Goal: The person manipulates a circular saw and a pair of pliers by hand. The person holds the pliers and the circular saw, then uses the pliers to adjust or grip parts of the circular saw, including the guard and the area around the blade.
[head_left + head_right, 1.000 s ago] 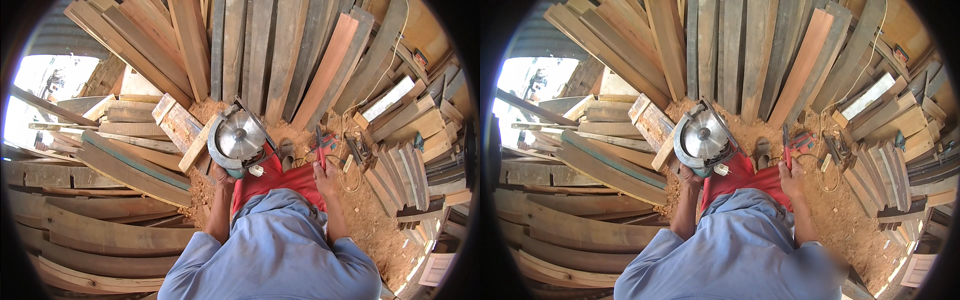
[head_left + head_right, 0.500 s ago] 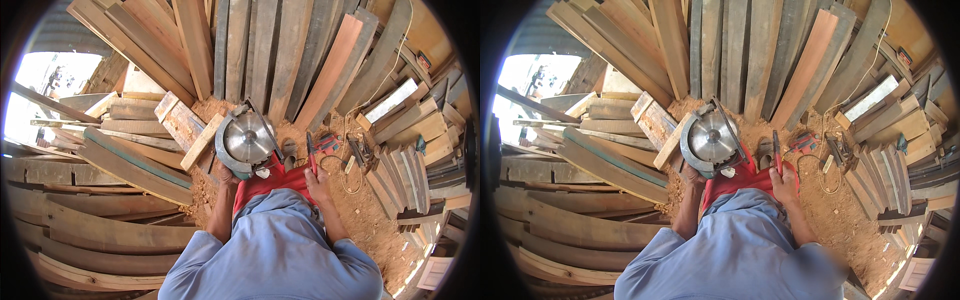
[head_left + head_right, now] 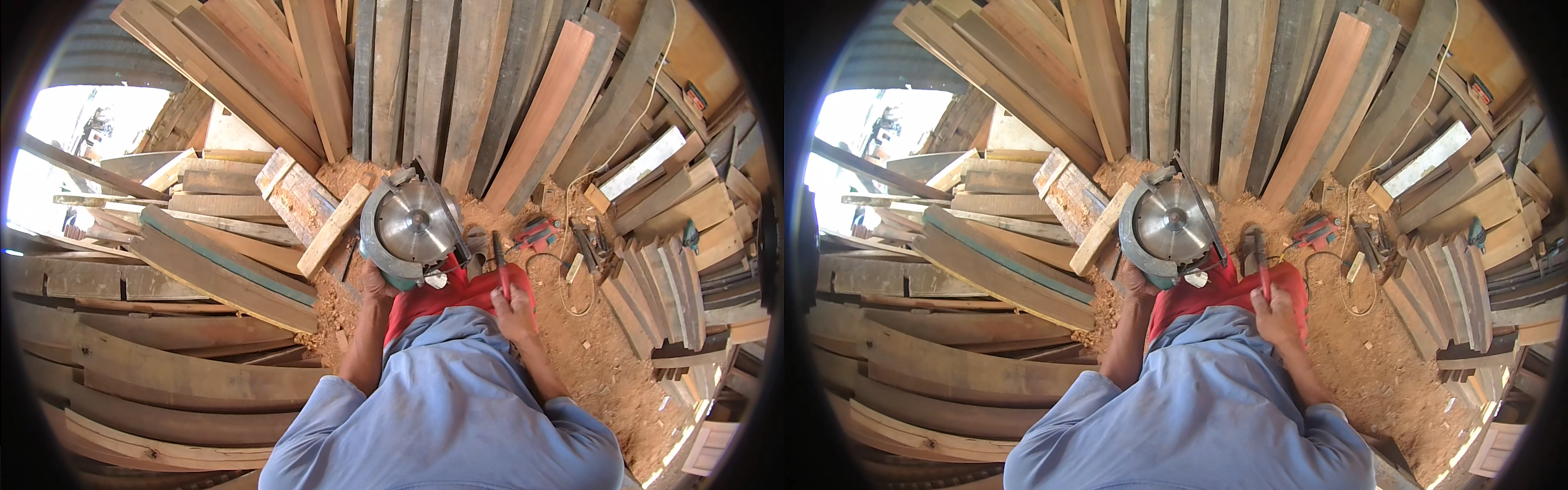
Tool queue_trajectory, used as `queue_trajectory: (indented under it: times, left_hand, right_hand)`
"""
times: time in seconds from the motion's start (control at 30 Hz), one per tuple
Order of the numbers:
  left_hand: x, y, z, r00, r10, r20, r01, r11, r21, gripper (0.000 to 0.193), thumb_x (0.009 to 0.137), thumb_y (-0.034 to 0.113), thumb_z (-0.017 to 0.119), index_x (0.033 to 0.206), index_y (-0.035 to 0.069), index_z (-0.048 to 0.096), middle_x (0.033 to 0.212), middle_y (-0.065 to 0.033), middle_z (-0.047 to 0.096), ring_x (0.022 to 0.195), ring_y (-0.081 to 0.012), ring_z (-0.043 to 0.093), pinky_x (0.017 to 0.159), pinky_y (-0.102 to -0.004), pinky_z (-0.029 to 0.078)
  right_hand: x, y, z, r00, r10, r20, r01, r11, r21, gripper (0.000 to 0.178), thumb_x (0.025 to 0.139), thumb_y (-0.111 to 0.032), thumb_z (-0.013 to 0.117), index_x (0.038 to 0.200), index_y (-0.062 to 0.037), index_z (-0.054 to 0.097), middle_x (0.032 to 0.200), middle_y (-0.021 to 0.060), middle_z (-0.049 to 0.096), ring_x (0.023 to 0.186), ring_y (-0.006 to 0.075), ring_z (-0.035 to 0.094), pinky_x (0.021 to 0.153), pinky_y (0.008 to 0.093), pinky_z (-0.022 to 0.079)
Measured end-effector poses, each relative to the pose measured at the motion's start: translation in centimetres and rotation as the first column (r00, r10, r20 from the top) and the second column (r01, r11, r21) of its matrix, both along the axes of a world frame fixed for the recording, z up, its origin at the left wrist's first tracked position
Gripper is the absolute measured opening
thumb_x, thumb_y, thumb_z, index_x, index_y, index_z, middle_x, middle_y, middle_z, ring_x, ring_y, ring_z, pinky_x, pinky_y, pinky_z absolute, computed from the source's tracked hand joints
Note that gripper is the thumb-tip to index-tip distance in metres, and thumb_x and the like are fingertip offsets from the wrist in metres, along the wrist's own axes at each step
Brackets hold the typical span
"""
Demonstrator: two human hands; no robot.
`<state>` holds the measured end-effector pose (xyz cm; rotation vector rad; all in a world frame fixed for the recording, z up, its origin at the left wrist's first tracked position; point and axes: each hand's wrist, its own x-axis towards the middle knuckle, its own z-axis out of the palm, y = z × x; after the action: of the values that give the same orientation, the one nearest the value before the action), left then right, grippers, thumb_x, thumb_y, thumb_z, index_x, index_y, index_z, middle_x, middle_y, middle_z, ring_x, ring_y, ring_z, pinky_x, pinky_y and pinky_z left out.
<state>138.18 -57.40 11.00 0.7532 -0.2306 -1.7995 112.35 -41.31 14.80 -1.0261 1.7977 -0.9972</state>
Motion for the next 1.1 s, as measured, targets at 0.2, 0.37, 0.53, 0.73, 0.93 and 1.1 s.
queue_trajectory:
  times: [0.2, 0.37, 0.53, 0.73, 0.93, 1.1]
  left_hand:
    - [-0.1, -0.2, 0.2, 1.000, 0.001, -0.030, -0.001, 1.000, 0.014, 0.045, 0.090, 0.025, 0.060, 0.129, 0.002, 0.058, 0.126, -0.0139, 0.065, 0.114, -0.0295, 0.064, 0.101, -0.0480, 0.051]
    - [0.3, -0.3, -0.3, 0.995, -0.047, -0.092, 0.045, 0.999, -0.030, 0.044, 0.090, 0.025, 0.059, 0.128, 0.002, 0.058, 0.126, -0.0138, 0.065, 0.114, -0.0291, 0.064, 0.102, -0.0482, 0.051]
    - [-0.1, 0.1, 0.3, 0.999, 0.038, -0.007, -0.038, 0.999, 0.002, 0.047, 0.091, 0.028, 0.060, 0.129, 0.001, 0.058, 0.126, -0.0143, 0.065, 0.114, -0.0295, 0.064, 0.102, -0.0483, 0.050]
    - [0.6, 0.0, 0.4, 1.000, -0.012, -0.024, 0.012, 1.000, -0.001, 0.052, 0.092, 0.036, 0.059, 0.132, 0.002, 0.056, 0.129, -0.0151, 0.064, 0.115, -0.0312, 0.063, 0.104, -0.0504, 0.049]
    - [1.5, 0.8, -0.2, 0.996, -0.060, -0.061, 0.055, 0.996, -0.076, 0.057, 0.092, 0.039, 0.058, 0.135, 0.003, 0.054, 0.133, -0.0163, 0.061, 0.119, -0.0333, 0.060, 0.105, -0.0524, 0.047]
    - [1.7, 1.0, -0.9, 0.994, -0.031, -0.103, 0.020, 0.994, -0.104, 0.055, 0.093, 0.038, 0.056, 0.136, 0.003, 0.054, 0.133, -0.0166, 0.061, 0.120, -0.0328, 0.060, 0.105, -0.0526, 0.047]
  right_hand:
    - [-0.4, 0.4, 0.0, 0.996, 0.001, -0.092, 0.001, 1.000, 0.019, 0.024, 0.095, -0.024, 0.059, 0.092, 0.0004, 0.060, 0.080, 0.0192, 0.062, 0.075, 0.0330, 0.062, 0.072, 0.0447, 0.047]
    - [1.9, 2.0, -0.6, 0.946, 0.305, -0.107, -0.313, 0.947, -0.076, 0.026, 0.096, -0.026, 0.059, 0.092, -0.0002, 0.059, 0.079, 0.0153, 0.061, 0.076, 0.0242, 0.061, 0.072, 0.0372, 0.049]
    - [0.7, 0.4, 1.6, 0.994, 0.105, -0.030, -0.104, 0.994, 0.042, 0.023, 0.094, -0.021, 0.060, 0.087, 0.0014, 0.060, 0.072, 0.0158, 0.060, 0.068, 0.0268, 0.059, 0.066, 0.0403, 0.046]
    - [-1.1, 0.2, 0.2, 0.999, 0.035, -0.003, -0.034, 0.997, 0.068, 0.024, 0.094, -0.022, 0.061, 0.090, 0.0013, 0.064, 0.072, 0.0134, 0.061, 0.066, 0.0240, 0.058, 0.065, 0.0392, 0.046]
    - [-1.3, 0.2, -0.9, 0.995, 0.054, -0.085, -0.047, 0.996, 0.081, 0.026, 0.095, -0.024, 0.060, 0.090, 0.0018, 0.063, 0.074, 0.0139, 0.062, 0.068, 0.0245, 0.059, 0.066, 0.0388, 0.046]
    - [-0.9, -0.1, 0.3, 0.997, 0.077, 0.004, -0.077, 0.994, 0.083, 0.026, 0.095, -0.024, 0.061, 0.088, 0.0014, 0.062, 0.071, 0.0099, 0.058, 0.068, 0.0197, 0.057, 0.065, 0.0384, 0.046]
